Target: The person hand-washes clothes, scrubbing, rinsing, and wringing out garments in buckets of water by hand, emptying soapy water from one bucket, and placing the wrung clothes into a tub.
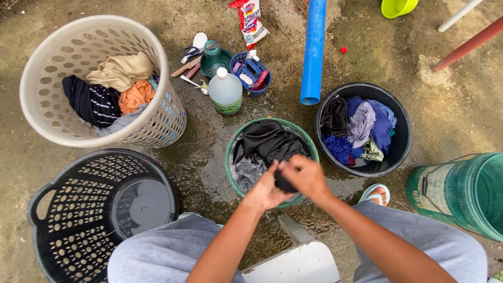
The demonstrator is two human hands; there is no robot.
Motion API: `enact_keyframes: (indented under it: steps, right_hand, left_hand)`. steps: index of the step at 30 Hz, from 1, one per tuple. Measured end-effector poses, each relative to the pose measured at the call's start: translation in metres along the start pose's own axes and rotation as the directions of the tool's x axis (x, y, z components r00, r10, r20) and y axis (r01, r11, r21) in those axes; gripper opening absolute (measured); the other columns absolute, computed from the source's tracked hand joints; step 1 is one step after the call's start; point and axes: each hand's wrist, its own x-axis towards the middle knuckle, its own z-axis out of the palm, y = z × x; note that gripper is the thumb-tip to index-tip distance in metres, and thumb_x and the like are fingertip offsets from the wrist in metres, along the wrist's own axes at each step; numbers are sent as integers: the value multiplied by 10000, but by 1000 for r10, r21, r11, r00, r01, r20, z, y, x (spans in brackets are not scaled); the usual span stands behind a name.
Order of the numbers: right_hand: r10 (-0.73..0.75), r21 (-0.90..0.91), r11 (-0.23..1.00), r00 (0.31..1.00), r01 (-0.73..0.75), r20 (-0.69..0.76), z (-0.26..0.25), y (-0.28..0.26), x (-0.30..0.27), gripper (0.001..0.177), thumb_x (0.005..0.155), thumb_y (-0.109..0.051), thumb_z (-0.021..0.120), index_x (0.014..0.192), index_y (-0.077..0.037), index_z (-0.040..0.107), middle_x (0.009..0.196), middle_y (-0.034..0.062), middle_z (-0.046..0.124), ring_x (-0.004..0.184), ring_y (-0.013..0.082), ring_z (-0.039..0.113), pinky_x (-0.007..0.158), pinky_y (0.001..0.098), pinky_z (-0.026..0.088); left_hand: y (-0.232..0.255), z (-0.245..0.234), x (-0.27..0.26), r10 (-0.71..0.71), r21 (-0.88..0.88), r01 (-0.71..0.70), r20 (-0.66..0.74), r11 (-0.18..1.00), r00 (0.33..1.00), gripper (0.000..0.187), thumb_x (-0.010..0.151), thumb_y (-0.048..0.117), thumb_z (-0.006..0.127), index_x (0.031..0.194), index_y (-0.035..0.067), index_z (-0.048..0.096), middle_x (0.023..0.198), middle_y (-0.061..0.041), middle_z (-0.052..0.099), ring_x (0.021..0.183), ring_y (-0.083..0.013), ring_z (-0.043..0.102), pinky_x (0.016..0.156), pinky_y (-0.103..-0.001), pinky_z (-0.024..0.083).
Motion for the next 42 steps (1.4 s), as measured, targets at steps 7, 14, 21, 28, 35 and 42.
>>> enact_keyframes:
  steps: [7, 14, 21, 28, 35, 42]
  right_hand:
    - [818, 996, 38, 574, -81, 16, -111, 41, 52, 490, 972, -438, 471, 1364, -145, 484, 1368, 122, 538, 1196, 285, 573, 1011, 577, 459]
    - [599, 517, 663, 798, -542, 69, -26, 139, 72, 540, 904, -209, 549, 1438, -128, 557, 1431, 178, 604, 1271, 310, 595, 1003, 450, 529]
    - [283, -486, 809, 944, -329, -168, 71, 149, 64, 763, 839, -361, 768, 1473, -121, 418, 1379, 219, 505, 1143, 445, 574, 935, 508, 495]
    - [66, -557, 830, 994, -6, 88, 28, 103, 63, 289, 997, -353, 562, 1005, -94, 689, 882, 169, 688, 873, 441, 681, 772, 543, 533]
    - [60, 99, 992, 987, -75, 150, -59, -56, 47, 308, 1063, -342, 582, 958, -55, 618, 780, 7, 475, 756, 116, 422, 676, 297, 393]
    - [-266, 596, 779, 963, 194, 34, -131, -173, 18, 227, 1071, -287, 576, 990, -77, 603, 928, -40, 582, 879, 78, 546, 847, 285, 503]
  left_hand:
    - [18, 10, 2, 301, 451, -233, -83, 861, 950, 835, 959, 717, 284, 1580, 160, 318, 1592, -178, 355, 1290, -372, 580, 1106, -526, 421]
    - [7, -36, 18, 279, 401, -172, -226, 900, 933, 755, 981, 665, 310, 1521, 151, 430, 1549, -161, 430, 1202, -370, 639, 1023, -504, 460]
    - [24, -79, 7, 333, 377, -197, -342, 905, 879, 643, 1006, 592, 342, 1402, 134, 559, 1458, -116, 532, 1105, -310, 674, 908, -436, 488]
    - [34, -96, 22, 609, 749, -254, -241, 612, 755, 370, 969, 264, 604, 1320, 151, 625, 1266, -115, 649, 987, -230, 595, 814, -403, 445]
    - [22, -28, -4, 728, 949, -295, 280, -112, 625, 968, 742, 299, 887, 1552, 264, 358, 1520, -134, 402, 1396, -372, 370, 1083, -484, 354]
    - [40, 38, -27, 779, 843, -510, 432, -170, 454, 1122, 631, 272, 967, 1543, 169, 321, 1474, -192, 417, 1378, -380, 399, 1096, -470, 369]
